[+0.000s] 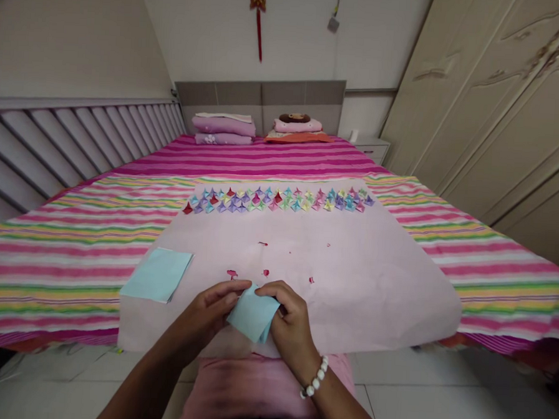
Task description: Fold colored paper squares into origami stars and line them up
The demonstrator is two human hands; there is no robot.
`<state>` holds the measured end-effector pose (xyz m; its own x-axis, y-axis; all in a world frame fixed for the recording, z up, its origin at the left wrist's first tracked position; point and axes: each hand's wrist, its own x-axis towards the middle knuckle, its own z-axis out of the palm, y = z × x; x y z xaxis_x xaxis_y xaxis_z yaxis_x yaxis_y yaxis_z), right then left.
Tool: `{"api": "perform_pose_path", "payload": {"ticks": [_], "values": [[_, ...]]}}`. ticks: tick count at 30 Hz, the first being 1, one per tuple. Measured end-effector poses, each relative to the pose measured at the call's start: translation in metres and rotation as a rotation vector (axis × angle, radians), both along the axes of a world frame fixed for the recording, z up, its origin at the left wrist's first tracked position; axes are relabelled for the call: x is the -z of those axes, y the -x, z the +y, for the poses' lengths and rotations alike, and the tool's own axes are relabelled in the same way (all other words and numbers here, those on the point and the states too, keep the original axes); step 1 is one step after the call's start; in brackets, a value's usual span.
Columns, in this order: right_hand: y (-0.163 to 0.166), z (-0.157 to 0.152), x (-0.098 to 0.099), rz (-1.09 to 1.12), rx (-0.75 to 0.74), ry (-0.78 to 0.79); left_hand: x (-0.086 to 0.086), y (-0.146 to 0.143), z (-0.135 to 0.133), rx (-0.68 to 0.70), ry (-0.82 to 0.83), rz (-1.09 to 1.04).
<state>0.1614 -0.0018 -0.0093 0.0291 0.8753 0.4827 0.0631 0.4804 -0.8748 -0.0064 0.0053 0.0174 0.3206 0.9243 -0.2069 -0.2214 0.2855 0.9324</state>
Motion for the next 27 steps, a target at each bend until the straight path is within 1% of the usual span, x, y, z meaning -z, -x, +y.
{"api": "perform_pose_path", "payload": {"ticks": [2,3,5,7,10,12,15,18,23,27], "values": [[0.002,0.0,-0.001,-0.021,-0.024,-0.025,0.0,-0.005,0.002,-0.103,0.031,0.048],[0.003,0.0,-0.001,-0.035,-0.031,-0.038,0.001,-0.007,0.003,-0.129,0.039,0.058],[0.004,0.0,-0.001,-0.067,-0.035,-0.051,0.003,-0.011,0.005,-0.144,0.066,0.06],[0.005,0.0,0.0,-0.095,-0.018,-0.03,0.004,-0.012,0.005,-0.139,0.1,0.069],[0.005,0.0,0.004,-0.119,0.011,0.037,0.006,-0.01,0.006,-0.112,0.168,0.075],[0.006,0.001,0.008,-0.124,0.005,0.069,0.007,-0.008,0.006,-0.094,0.203,0.059],[0.008,0.001,0.013,-0.128,-0.005,0.104,0.008,-0.006,0.006,-0.088,0.233,0.034],[0.01,-0.001,0.012,-0.139,0.022,0.127,0.006,-0.005,0.006,-0.078,0.252,0.021],[0.011,-0.004,0.001,-0.139,0.13,0.08,0.004,-0.005,0.004,0.045,0.242,-0.089],[0.011,-0.003,-0.005,-0.132,0.116,-0.005,0.005,-0.006,0.001,0.127,0.225,-0.179]]}}
